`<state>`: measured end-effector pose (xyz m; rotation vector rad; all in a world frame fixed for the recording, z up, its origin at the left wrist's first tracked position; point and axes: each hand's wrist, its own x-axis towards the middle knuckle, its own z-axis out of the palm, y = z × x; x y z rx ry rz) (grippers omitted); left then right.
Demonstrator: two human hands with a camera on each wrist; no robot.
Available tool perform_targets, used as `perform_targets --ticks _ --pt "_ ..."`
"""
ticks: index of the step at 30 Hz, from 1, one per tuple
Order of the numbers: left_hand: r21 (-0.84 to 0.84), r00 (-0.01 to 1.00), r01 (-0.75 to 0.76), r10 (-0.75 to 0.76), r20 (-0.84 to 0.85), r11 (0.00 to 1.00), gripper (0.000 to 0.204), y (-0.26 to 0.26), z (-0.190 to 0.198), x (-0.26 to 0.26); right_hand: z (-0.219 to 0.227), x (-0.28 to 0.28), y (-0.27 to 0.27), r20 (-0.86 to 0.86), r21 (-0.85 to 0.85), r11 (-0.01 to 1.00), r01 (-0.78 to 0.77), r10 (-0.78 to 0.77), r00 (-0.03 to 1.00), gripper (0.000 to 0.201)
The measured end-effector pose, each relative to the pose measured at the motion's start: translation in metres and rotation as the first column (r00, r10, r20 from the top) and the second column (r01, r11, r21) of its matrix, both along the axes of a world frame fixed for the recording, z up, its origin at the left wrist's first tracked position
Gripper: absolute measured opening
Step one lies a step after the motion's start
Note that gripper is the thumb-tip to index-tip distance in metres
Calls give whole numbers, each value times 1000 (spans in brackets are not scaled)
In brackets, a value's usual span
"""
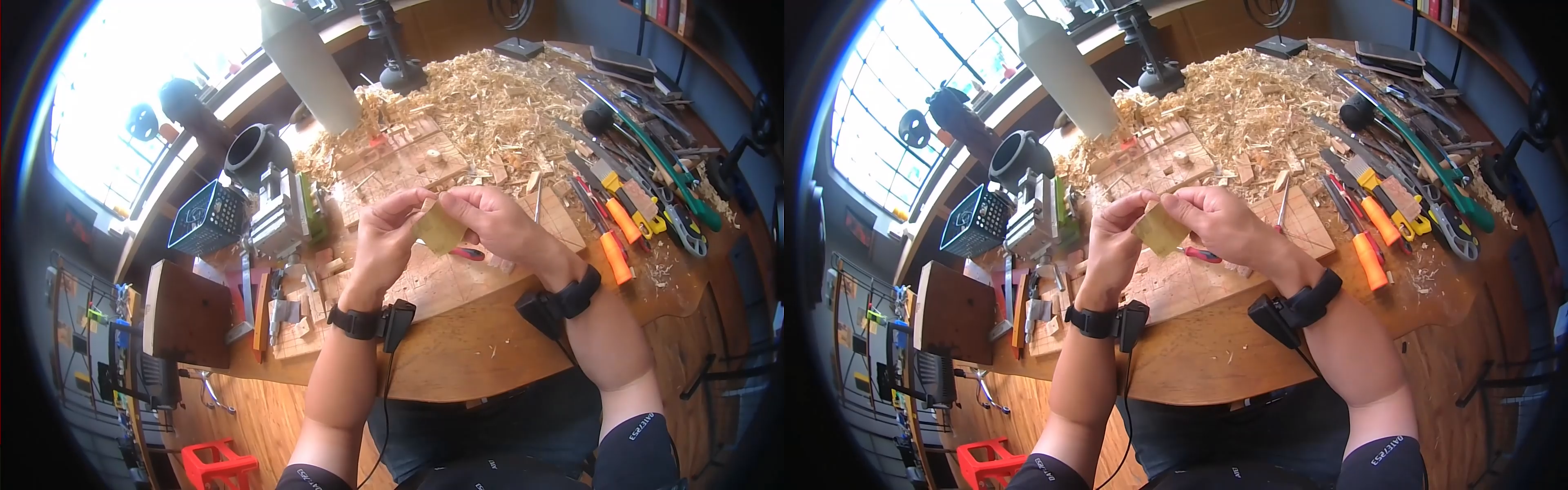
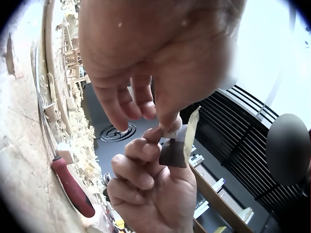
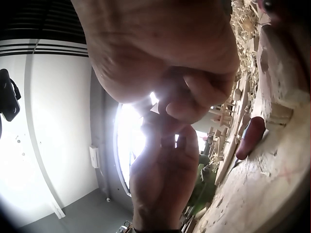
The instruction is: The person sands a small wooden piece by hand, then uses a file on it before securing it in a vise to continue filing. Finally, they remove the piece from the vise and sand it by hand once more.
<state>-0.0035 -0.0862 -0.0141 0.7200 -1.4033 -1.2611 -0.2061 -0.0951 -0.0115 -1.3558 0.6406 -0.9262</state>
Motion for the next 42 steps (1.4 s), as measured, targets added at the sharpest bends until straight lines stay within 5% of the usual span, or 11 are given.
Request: perform_targets --ticks 8,11,17,20,25,29,32,34,35,37,42 --pt "-78 997 -50 54 60 996 22 2 0 -4 5 7 12 66 180 983 31 -44 997 37" --pt "-77 996 -43 48 71 996 24 2 0 -5 -3 5 7 170 200 976 -91 57 984 35" --pt "-122 995 24 -12 96 992 25 8 6 -10 3 8 10 194 271 962 -45 -9 981 31" --pt "-119 1000 -4 5 2 993 24 9 5 -13 10 11 12 101 314 940 130 -169 981 35" --pt "-84 997 -60 64 47 995 21 5 4 -12 -8 5 3 195 239 967 -93 46 980 37" --pt "-44 997 -49 52 64 998 19 5 5 -10 -2 9 7 197 261 962 -79 27 980 38" --pt "-50 987 -92 98 129 994 18 3 2 -9 -13 18 2 165 190 974 121 -153 974 35" --pt "-37 994 -90 92 56 995 19 5 4 -12 -19 21 -3 106 -91 938 335 -326 940 30" --pt "-36 994 -90 92 56 995 19 4 4 -11 -19 19 -4 106 -91 938 335 -326 940 30" --pt "-22 996 -72 73 49 997 19 3 5 -10 -17 16 -3 -56 -373 799 471 -526 848 29" --pt "-27 993 -105 107 55 994 19 6 9 -11 -9 21 4 63 -282 836 471 -474 878 23"
